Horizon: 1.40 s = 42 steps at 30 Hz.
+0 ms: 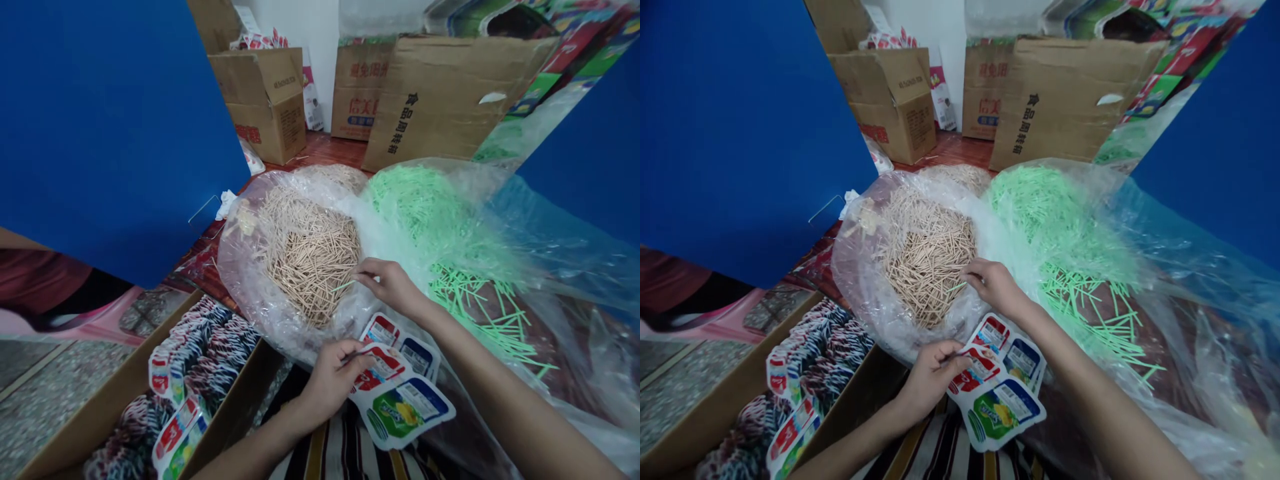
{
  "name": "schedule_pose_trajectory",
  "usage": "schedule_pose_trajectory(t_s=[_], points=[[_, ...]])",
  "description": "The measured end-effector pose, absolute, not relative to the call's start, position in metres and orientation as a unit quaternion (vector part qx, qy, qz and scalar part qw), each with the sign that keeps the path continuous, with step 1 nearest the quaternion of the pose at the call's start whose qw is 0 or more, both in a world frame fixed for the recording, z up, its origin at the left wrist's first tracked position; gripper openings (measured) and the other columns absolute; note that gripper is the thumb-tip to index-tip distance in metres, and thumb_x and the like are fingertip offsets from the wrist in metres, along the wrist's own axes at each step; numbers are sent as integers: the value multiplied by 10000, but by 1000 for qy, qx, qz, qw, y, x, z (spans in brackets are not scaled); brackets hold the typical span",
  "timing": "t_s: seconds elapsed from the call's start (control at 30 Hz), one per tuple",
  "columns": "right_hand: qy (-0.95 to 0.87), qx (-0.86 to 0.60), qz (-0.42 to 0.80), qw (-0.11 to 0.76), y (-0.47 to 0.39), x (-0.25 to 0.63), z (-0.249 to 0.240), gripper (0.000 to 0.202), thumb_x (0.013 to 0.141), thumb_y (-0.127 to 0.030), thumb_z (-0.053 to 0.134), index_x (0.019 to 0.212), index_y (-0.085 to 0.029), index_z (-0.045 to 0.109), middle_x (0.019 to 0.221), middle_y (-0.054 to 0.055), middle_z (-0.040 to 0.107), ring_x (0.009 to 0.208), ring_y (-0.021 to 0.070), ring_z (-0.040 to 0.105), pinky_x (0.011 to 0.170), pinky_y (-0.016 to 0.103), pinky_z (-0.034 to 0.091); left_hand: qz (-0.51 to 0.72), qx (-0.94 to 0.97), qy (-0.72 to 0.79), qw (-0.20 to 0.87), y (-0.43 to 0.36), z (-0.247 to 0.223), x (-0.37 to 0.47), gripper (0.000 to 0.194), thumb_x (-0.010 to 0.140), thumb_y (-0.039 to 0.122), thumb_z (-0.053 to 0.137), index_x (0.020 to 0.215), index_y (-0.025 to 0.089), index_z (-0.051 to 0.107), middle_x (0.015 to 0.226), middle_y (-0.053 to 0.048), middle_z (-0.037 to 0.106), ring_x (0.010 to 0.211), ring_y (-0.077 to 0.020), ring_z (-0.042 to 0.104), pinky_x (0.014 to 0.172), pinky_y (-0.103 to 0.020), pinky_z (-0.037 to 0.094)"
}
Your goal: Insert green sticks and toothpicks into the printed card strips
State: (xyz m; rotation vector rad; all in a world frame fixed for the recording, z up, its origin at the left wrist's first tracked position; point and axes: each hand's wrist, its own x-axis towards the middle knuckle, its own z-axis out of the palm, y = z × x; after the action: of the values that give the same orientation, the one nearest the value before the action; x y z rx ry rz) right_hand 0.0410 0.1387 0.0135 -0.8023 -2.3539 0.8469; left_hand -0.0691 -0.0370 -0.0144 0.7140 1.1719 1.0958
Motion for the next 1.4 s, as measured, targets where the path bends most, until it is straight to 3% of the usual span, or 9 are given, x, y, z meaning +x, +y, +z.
schedule_pose_trajectory(t_s=[0.13,0.47,0.67,0.8,0.9,1.03,1.1,1.23,1.4], points=[[-890,-237,318,223,134,32,19,181,867,-240,530,834,-180,697,858,70,678,781,177,616,739,296,452,466,397,511,604,-42,-21,-63,109,751,220,641,698,145,700,649,-5,645,602,-131,539,581,-214,406],[-802,-325,468,179,107,94,26,265,846,-386,580,876,-138,671,783,34,674,686,138,597,638,249,452,401,551,453,575,-55,-30,-53,138,774,229,642,759,131,739,709,-49,700,655,-142,592,641,-219,429],[-914,-198,353,39,67,92,0,149,887,-169,494,874,-151,641,887,69,642,816,159,590,716,263,438,375,528,489,585,-53,-32,-46,153,770,223,622,749,119,733,674,-38,690,618,-133,567,600,-214,421],[-942,-174,286,-15,58,86,-16,145,837,-83,490,912,-140,601,910,86,613,815,176,579,707,288,439,393,494,491,600,-50,-27,-45,144,768,215,614,730,113,709,670,-23,675,631,-129,561,610,-212,427],[-906,-251,332,83,67,97,-8,279,820,-88,504,1081,-165,565,847,42,596,720,143,563,673,279,450,427,434,503,614,-45,-24,-46,148,760,254,643,712,120,685,667,-10,667,624,-121,560,601,-209,433],[-726,-325,481,367,70,118,20,433,841,-171,552,1252,-246,437,768,-27,541,630,108,546,621,260,473,468,297,497,668,-34,-20,-49,232,742,354,681,800,130,669,704,-16,692,587,-125,592,580,-235,475],[-649,-322,521,452,62,123,31,429,838,-191,584,1234,-269,439,755,-34,542,615,109,559,600,263,483,480,264,491,678,-28,-18,-49,266,715,375,709,792,126,659,692,-23,698,564,-127,602,568,-245,490],[-617,-353,496,499,43,126,36,377,801,-185,654,1142,-252,509,768,-15,593,669,126,597,616,267,498,481,253,485,685,-20,-16,-46,286,690,378,737,782,119,657,659,-29,700,535,-129,610,547,-246,497],[-651,-355,458,490,35,128,29,338,821,-173,641,1129,-241,520,805,-1,635,727,127,619,685,273,506,462,278,479,693,-17,-17,-39,269,698,370,735,766,123,653,655,-25,702,530,-125,610,535,-236,491]])
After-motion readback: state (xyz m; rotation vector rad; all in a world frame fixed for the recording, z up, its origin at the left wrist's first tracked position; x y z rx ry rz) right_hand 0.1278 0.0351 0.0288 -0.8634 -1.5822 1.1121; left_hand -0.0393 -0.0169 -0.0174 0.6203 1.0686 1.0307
